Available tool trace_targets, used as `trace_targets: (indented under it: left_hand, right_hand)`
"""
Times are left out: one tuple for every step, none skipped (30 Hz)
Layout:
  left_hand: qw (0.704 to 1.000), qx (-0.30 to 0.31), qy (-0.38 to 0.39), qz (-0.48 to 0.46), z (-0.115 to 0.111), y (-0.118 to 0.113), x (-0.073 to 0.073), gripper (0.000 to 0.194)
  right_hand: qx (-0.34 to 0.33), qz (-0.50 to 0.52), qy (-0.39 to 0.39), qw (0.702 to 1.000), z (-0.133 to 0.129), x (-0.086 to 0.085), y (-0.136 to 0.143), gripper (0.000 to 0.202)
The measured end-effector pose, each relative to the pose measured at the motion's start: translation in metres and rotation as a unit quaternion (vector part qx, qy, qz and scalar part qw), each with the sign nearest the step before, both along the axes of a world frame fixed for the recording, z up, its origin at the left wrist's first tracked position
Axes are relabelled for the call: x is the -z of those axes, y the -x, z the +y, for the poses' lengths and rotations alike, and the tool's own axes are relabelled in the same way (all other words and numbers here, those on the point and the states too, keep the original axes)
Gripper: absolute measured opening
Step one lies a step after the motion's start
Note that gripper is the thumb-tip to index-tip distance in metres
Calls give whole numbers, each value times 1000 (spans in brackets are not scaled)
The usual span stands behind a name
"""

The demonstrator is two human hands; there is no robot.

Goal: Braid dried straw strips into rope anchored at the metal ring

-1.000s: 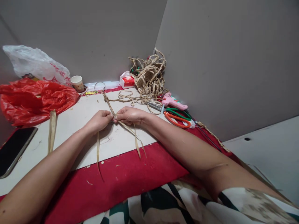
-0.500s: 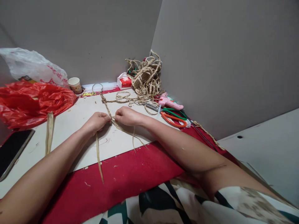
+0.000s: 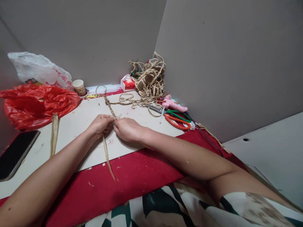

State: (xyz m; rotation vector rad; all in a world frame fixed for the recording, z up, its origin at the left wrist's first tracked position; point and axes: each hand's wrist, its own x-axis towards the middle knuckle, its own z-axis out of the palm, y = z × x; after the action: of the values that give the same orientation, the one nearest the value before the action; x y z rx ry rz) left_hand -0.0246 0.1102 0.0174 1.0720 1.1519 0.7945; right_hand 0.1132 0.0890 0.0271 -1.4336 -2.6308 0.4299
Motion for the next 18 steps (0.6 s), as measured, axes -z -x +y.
trace_targets:
  left_hand:
    - [1000,8,-1,2,0,0,0,23]
    - [1000,16,2,5,0,1,0,18]
    - [1000,22,5,7,1,2,0,13]
    - [1000,27,7,7,1,2,0,10]
    - [999,32,9,4,2,3,-1,8]
    - [999,35,7,-1,2,4,-2,9]
    - [999,36,5,-7,3,5,-3,11]
    - [999,40,4,-14,3,5,-3,13]
    - [999,43,4,-21,3,6,-4,15]
    - [999,47,6,-27,4,7,-4,15]
    - [998,51,8,-33,4,7,-4,14]
    - [998,55,10,-39,4,8,-4,13]
    - [997,59,12,-43,5,8,-4,13]
    - [997,61,10,-44,5,9,-3,14]
    - [997,64,6,-43,5,9,-2,15]
    - [997,67,2,-39,6,10,-1,16]
    - [997,73,-2,-30,6,11,-1,16]
    - [997,79,-8,-20,6,11,0,16]
  right_hand:
    - [-25,-15,5,1000,-4,-3,0,33]
    - [-62,-26,13,998,-7,-6,-2,31]
    - [-111,-34,30,993,-9,-11,-4,28]
    - [-166,-33,66,983,-10,-17,-7,27]
    - [-211,-22,121,970,-8,-22,-12,28]
    - [-236,4,181,955,-5,-27,-16,29]
    - [-234,42,234,943,1,-31,-22,32]
    - [-193,95,256,942,9,-33,-26,36]
    - [-127,155,237,951,17,-33,-30,38]
    - [-54,216,184,957,26,-30,-33,38]
    - [9,263,127,956,33,-26,-34,37]
    - [50,291,94,951,39,-21,-33,35]
    - [71,308,93,944,43,-16,-32,32]
    - [74,314,124,938,45,-10,-29,30]
    - [66,312,175,932,46,-6,-26,29]
    - [54,307,229,922,46,-2,-24,30]
    - [42,302,274,912,45,1,-21,32]
    - [31,297,304,905,44,2,-20,33]
